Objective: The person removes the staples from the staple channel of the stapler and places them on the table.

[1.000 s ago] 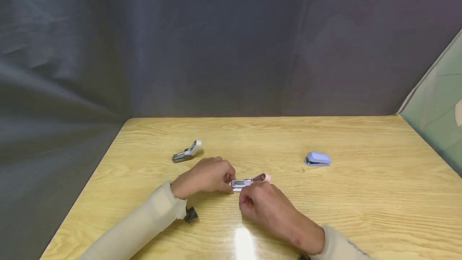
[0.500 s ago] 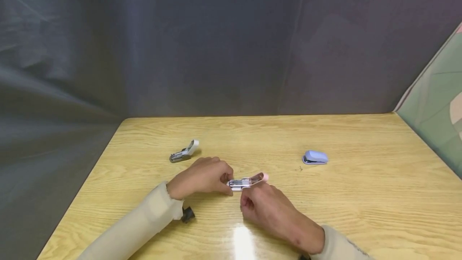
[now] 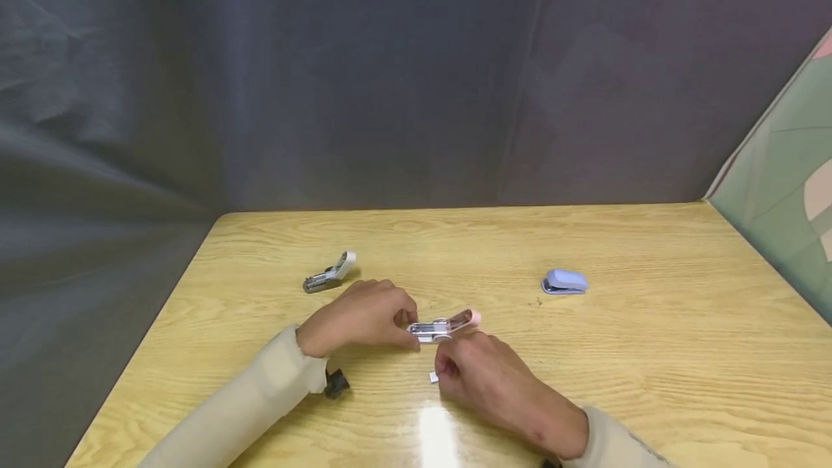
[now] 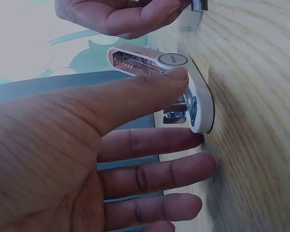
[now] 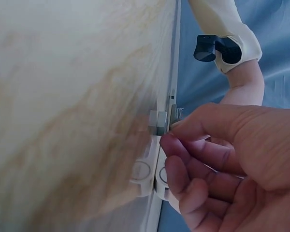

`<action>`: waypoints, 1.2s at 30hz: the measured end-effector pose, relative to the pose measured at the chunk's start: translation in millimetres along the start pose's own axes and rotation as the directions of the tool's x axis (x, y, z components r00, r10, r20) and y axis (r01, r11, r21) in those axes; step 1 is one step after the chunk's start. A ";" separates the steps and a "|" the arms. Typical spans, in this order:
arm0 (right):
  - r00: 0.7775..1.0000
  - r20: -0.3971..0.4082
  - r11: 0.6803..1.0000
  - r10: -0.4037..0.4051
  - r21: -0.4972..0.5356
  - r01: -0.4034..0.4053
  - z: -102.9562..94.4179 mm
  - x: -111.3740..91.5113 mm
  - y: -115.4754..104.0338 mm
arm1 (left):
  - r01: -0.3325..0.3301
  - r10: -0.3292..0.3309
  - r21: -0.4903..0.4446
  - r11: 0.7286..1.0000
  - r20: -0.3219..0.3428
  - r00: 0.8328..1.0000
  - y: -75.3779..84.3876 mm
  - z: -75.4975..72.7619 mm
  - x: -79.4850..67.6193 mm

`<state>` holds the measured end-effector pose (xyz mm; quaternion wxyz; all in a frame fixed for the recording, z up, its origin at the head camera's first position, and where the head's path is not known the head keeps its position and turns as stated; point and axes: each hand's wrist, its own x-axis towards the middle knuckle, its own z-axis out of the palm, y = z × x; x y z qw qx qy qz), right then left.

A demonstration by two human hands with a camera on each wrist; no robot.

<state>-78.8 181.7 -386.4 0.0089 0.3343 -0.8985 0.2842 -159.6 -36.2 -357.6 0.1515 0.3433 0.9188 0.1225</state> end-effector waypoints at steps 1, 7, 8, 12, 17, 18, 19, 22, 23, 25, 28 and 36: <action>1.000 0.006 1.000 0.010 0.001 -0.010 -1.3 -0.6 -0.5 | -0.005 0.005 0.007 1.000 -0.004 1.000 0.3 -0.3 0.0; 0.999 -0.011 0.999 0.032 -0.015 -0.033 -14.6 -11.2 -0.4 | -0.074 0.078 0.064 0.995 -0.062 0.995 7.7 -2.8 -1.4; 0.999 -0.032 0.999 0.023 -0.037 -0.024 -17.0 -14.1 -0.3 | -0.090 0.095 0.073 0.993 -0.072 0.993 9.9 -3.1 -1.7; 0.990 -0.139 0.990 -0.030 -0.144 0.010 -24.6 -26.0 0.0 | -0.154 0.166 0.104 0.982 -0.110 0.980 19.7 -4.1 -3.0; 0.970 -0.238 0.962 -0.046 -0.271 -0.021 -34.0 -37.3 0.1 | -0.213 0.236 0.142 0.967 -0.167 0.957 32.3 -3.8 -1.0; 0.967 -0.252 0.956 -0.042 -0.291 -0.034 -36.4 -39.6 0.7 | -0.227 0.252 0.151 0.962 -0.176 0.952 35.1 -4.0 0.3; 0.964 -0.264 0.951 -0.038 -0.306 -0.047 -38.9 -42.1 1.4 | -0.240 0.266 0.153 0.959 -0.183 0.946 37.9 -4.4 1.9; 0.955 -0.297 0.943 -0.029 -0.325 -0.073 -46.2 -50.6 6.6 | -0.264 0.294 0.170 0.950 -0.191 0.936 46.9 -5.0 7.9; 0.952 -0.305 0.941 -0.022 -0.328 -0.083 -48.8 -53.9 9.4 | -0.266 0.301 0.187 0.946 -0.191 0.934 50.2 -5.0 10.5; 0.948 -0.318 0.939 -0.005 -0.327 -0.105 -54.1 -60.3 16.7 | -0.265 0.306 0.213 0.940 -0.186 0.934 56.6 -4.2 15.8; 0.946 -0.322 0.935 0.031 -0.325 -0.141 -62.7 -68.6 30.5 | -0.257 0.308 0.261 0.931 -0.177 0.935 65.9 -1.8 24.3; 0.937 -0.329 0.932 0.117 -0.290 -0.218 -83.8 -80.4 74.4 | -0.235 0.286 0.249 0.940 -0.191 0.939 87.0 0.0 55.9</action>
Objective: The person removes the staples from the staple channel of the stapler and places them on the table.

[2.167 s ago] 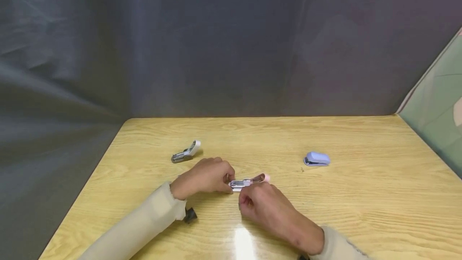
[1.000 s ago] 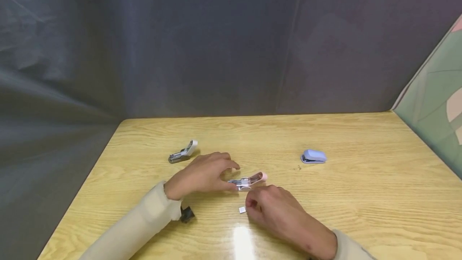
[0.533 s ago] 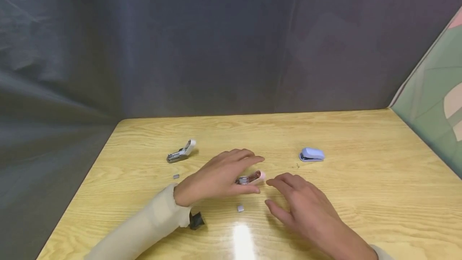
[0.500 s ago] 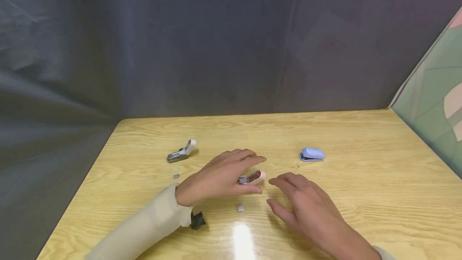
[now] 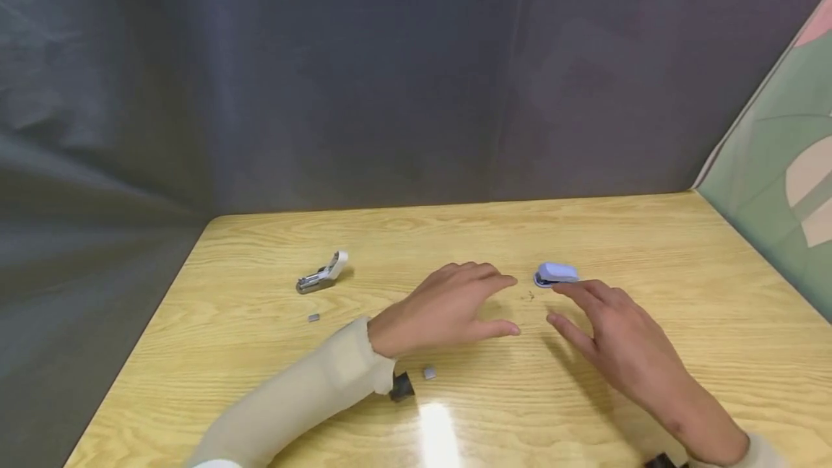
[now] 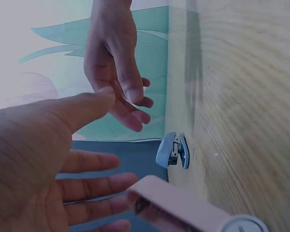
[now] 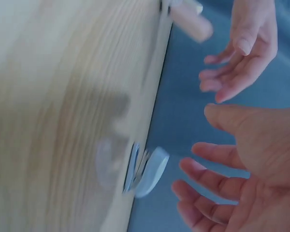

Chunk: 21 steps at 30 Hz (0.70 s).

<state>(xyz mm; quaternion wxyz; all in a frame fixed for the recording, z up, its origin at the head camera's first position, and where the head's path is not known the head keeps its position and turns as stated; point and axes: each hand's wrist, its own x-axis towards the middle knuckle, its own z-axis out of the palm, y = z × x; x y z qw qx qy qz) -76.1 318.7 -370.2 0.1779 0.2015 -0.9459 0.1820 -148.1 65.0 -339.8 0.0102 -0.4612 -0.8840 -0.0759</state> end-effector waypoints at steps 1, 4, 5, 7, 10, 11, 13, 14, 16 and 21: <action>1.000 -0.002 1.000 -0.002 0.007 0.002 0.1 1.4 5.6 | 0.015 -0.015 0.012 1.000 0.001 1.000 1.3 0.4 5.6; 1.000 0.005 1.000 0.002 0.027 -0.002 0.5 5.9 21.9 | 0.078 -0.079 0.013 0.997 0.027 0.997 4.6 1.0 22.9; 1.000 0.010 0.999 0.004 0.032 -0.004 0.5 7.6 26.7 | 0.095 -0.095 0.007 0.995 0.037 0.995 5.1 1.2 29.0; 0.999 0.032 0.999 0.020 0.037 -0.021 0.5 10.9 35.5 | 0.128 -0.125 -0.032 0.991 0.069 0.990 5.5 1.3 40.4; 0.998 0.061 0.998 0.033 0.046 -0.036 1.7 16.3 45.8 | 0.162 -0.145 -0.139 0.977 0.121 0.982 4.5 1.5 55.6; 0.997 0.068 0.998 0.034 0.049 -0.037 2.4 18.0 48.6 | 0.182 -0.158 -0.179 0.967 0.141 0.977 4.2 1.7 60.6; 0.996 0.078 0.998 0.032 0.055 -0.037 4.3 21.4 53.6 | 0.216 -0.179 -0.236 0.947 0.171 0.969 4.3 2.0 69.9; 0.996 0.084 0.998 0.031 0.060 -0.036 5.3 23.1 55.7 | 0.234 -0.191 -0.257 0.938 0.181 0.965 4.6 2.5 74.3; 0.996 0.091 0.997 0.026 0.065 -0.032 7.5 26.3 59.3 | 0.267 -0.220 -0.261 0.928 0.196 0.956 5.5 3.6 82.4; 0.995 0.103 0.999 0.004 0.052 -0.009 11.0 33.3 64.9 | 0.330 -0.281 -0.222 0.918 0.224 0.933 6.6 8.4 97.8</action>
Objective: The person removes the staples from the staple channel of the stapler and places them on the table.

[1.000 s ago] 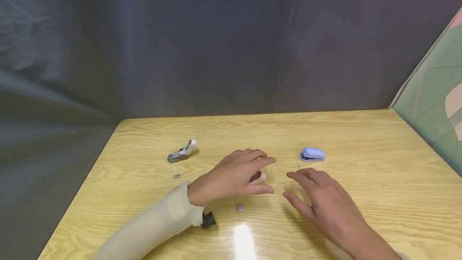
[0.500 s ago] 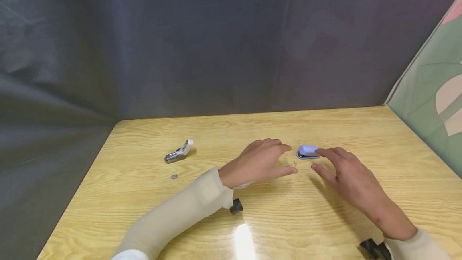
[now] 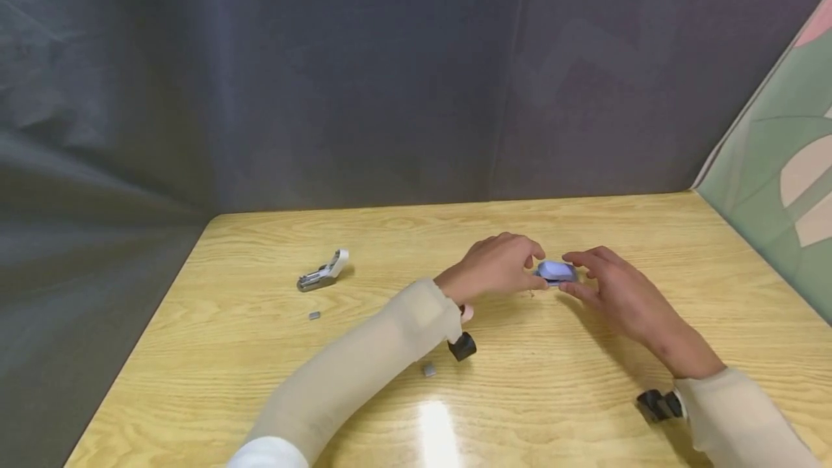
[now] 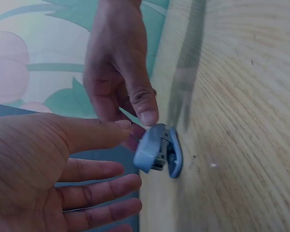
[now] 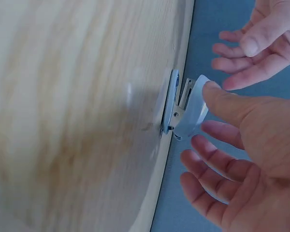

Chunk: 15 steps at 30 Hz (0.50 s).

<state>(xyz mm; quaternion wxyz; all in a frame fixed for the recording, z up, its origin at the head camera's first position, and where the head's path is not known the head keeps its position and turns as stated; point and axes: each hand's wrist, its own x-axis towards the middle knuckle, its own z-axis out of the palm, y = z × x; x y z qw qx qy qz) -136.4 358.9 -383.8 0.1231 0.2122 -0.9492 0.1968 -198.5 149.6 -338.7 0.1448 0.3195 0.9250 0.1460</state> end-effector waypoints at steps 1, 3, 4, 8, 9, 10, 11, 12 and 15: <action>1.000 0.003 1.000 -0.005 -0.004 0.005 0.2 1.1 0.9 | 0.010 -0.010 -0.003 1.000 0.003 1.000 0.3 1.0 2.7; 1.000 0.008 1.000 -0.013 -0.008 0.013 0.2 2.8 2.4 | 0.028 -0.028 -0.007 1.000 0.010 1.000 0.6 3.0 7.6; 1.000 0.010 1.000 -0.018 -0.008 0.018 0.3 3.5 2.9 | 0.038 -0.038 -0.010 0.999 0.014 0.999 0.5 4.1 9.9; 0.999 0.010 0.999 -0.042 -0.001 0.042 1.8 6.8 4.5 | 0.063 -0.063 -0.005 0.998 0.003 0.998 -0.6 7.9 16.8; 0.999 0.010 0.999 -0.049 0.002 0.049 2.3 7.8 4.9 | 0.068 -0.068 0.000 0.998 0.002 0.998 -0.7 8.6 18.4; 0.999 0.010 0.999 -0.052 0.002 0.052 2.6 8.7 5.2 | 0.071 -0.071 0.004 0.997 -0.003 0.997 -0.6 9.0 19.8; 0.998 0.009 0.998 -0.057 0.001 0.057 2.8 9.7 5.8 | 0.072 -0.072 0.007 0.997 -0.007 0.997 -0.4 9.4 21.2; 0.998 0.010 0.998 -0.061 0.001 0.061 2.8 10.7 6.2 | 0.071 -0.071 0.013 0.997 -0.011 0.997 0.0 9.7 22.7; 0.997 0.020 0.997 -0.071 0.016 0.071 5.2 15.0 7.2 | 0.072 -0.072 0.030 0.997 -0.003 0.997 -0.5 10.1 25.8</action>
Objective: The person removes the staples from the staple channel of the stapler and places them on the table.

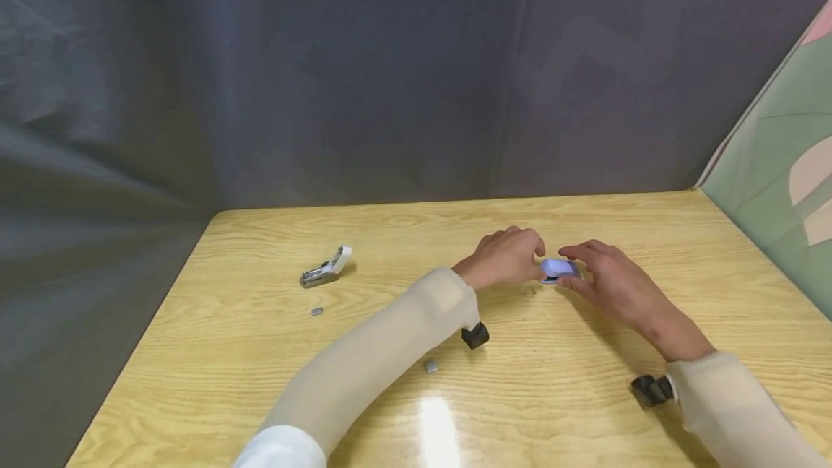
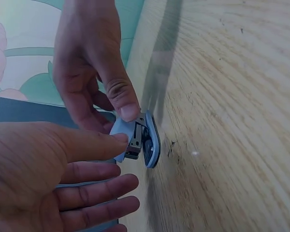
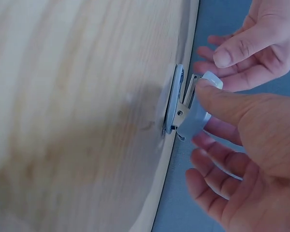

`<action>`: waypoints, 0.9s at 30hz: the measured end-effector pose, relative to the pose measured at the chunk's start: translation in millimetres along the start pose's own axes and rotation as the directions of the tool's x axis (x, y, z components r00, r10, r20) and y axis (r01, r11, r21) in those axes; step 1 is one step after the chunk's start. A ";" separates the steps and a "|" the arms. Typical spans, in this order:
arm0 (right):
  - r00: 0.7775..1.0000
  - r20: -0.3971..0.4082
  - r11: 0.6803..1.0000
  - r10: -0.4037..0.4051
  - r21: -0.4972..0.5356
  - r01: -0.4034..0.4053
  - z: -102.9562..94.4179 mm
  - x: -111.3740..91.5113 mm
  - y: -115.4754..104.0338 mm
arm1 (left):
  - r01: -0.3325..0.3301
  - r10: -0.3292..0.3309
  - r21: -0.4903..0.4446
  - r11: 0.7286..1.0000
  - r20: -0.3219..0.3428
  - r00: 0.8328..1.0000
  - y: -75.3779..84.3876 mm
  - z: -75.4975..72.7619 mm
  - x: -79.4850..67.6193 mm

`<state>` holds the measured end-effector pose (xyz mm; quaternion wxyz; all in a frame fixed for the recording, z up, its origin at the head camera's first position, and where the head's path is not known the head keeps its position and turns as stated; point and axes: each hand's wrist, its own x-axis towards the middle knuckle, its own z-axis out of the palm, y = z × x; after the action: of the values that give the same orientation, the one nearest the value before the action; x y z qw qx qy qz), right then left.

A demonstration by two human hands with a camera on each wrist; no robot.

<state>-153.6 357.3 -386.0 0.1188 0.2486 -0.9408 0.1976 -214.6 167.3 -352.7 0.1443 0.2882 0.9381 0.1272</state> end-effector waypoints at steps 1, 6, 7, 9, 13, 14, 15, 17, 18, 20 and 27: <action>1.000 0.005 1.000 0.001 0.001 -0.001 -0.2 1.1 0.4 | 0.003 -0.003 0.004 1.000 0.000 1.000 0.6 0.0 1.1; 0.999 0.041 1.000 0.010 0.023 -0.011 -0.7 5.2 1.7 | 0.019 -0.019 0.016 1.000 0.005 1.000 1.0 2.7 6.1; 0.999 0.041 1.000 0.005 0.024 -0.006 -0.7 5.7 1.8 | 0.020 -0.020 0.016 1.000 0.005 1.000 1.3 3.6 6.9; 0.999 0.042 1.000 -0.003 0.024 0.002 -0.7 6.6 1.9 | 0.016 -0.016 0.018 1.000 0.005 1.000 1.9 5.8 9.0; 0.998 0.067 0.999 0.018 0.026 -0.020 -0.6 8.5 1.0 | 0.008 -0.008 0.019 1.000 -0.005 1.000 3.6 10.6 12.2; 0.996 0.081 0.999 0.033 0.028 -0.035 -0.2 9.4 0.8 | 0.004 -0.004 0.020 1.000 -0.007 1.000 3.4 12.0 13.1; 0.995 0.092 0.998 0.046 0.032 -0.049 0.0 10.2 0.5 | 0.003 -0.003 0.021 1.000 -0.008 1.000 3.2 13.1 13.8; 0.992 0.107 0.997 0.062 0.036 -0.066 0.2 12.0 0.3 | -0.002 0.002 0.026 1.000 -0.013 1.000 2.3 14.7 15.1; 0.992 0.113 0.997 0.064 0.038 -0.069 0.0 12.9 0.2 | -0.001 0.002 0.029 1.000 -0.015 1.000 2.1 15.2 15.7; 0.990 0.120 0.997 0.068 0.040 -0.073 -0.5 14.1 0.1 | 0.003 -0.003 0.039 0.999 -0.023 1.000 1.6 15.5 16.2; 0.982 0.160 0.995 0.097 0.022 -0.102 -2.9 17.8 0.6 | 0.025 -0.022 0.044 0.999 -0.056 0.998 2.0 17.1 18.4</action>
<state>-168.7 351.6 -377.9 0.0299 0.2182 -0.9553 0.1973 -222.3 182.2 -371.5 0.1132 0.2767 0.9476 0.1125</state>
